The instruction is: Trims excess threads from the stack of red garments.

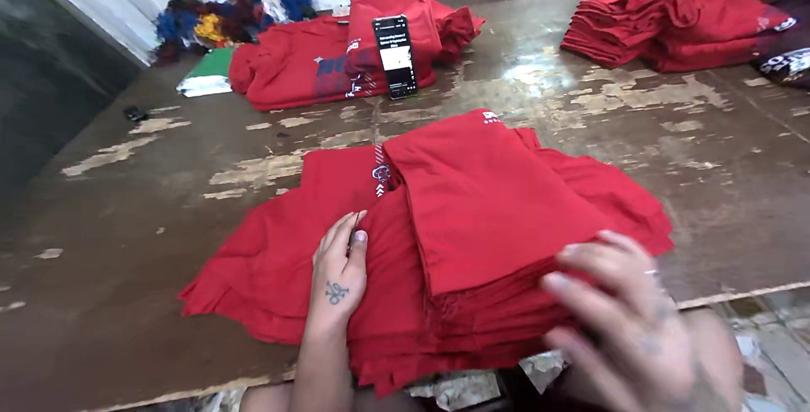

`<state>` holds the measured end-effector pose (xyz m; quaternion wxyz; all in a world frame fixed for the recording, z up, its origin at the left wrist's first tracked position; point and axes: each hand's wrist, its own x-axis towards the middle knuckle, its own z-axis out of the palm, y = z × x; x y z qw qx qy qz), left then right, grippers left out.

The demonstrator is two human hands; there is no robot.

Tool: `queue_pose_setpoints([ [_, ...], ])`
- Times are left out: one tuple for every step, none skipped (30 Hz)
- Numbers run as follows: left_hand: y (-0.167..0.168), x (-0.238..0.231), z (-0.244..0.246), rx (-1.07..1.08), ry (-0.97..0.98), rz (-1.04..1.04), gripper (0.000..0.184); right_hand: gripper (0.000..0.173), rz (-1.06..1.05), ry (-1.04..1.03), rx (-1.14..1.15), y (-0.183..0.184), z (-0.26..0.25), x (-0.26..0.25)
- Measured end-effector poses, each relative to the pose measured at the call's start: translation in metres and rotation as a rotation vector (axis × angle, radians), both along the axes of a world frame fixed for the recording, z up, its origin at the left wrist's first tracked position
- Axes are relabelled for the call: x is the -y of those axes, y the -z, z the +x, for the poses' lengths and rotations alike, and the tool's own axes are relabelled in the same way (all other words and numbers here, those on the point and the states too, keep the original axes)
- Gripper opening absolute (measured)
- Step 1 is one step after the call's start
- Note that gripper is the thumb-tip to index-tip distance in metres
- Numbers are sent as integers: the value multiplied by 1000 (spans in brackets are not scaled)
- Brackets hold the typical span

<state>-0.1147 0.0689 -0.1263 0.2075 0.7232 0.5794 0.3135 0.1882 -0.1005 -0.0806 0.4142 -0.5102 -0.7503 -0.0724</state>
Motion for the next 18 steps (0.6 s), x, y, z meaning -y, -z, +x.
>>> queue_pose_setpoints([
  [-4,1,1,-4,6,0,44,39,-11,-66,22,-4,-18,-7],
  [-8,3,2,-21,8,-13,44,40,-21,-122,40,-5,-34,-12],
  [-11,5,4,-41,6,-24,44,40,-25,-165,54,-3,-46,-17],
  [-13,6,6,-56,-1,-26,43,41,-33,-190,76,2,-53,-22],
  [-15,7,7,-62,-8,-25,43,43,-32,-196,100,10,-55,-29],
  [-16,8,8,-60,-13,-21,43,43,-11,-191,111,20,-53,-36],
  [-16,9,9,-52,-14,-20,44,43,26,-181,123,32,-48,-40],
  [-14,11,8,-43,-6,-18,45,41,64,-184,122,41,-39,-40],
  [-12,13,9,-33,10,-22,45,40,92,-190,112,46,-29,-38],
  [-9,16,11,-22,25,-12,46,41,109,-191,96,49,-20,-36],
  [-7,20,14,-10,37,13,46,43,117,-192,70,49,-12,-35],
  [-4,24,18,6,42,41,46,47,109,-187,40,46,-7,-35],
  [-2,28,21,24,42,64,45,53,87,-172,16,40,-5,-34],
  [-1,30,22,48,41,84,45,59,59,-137,16,32,-5,-35],
  [0,30,22,71,39,100,45,62,25,-95,41,22,-10,-36],
  [1,29,21,98,38,112,45,62,-21,-54,84,13,-17,-37],
  [3,28,19,123,40,116,45,60,-75,-40,130,8,-27,-37],
  [4,27,18,146,42,116,45,55,-114,-80,165,8,-38,-37],
])
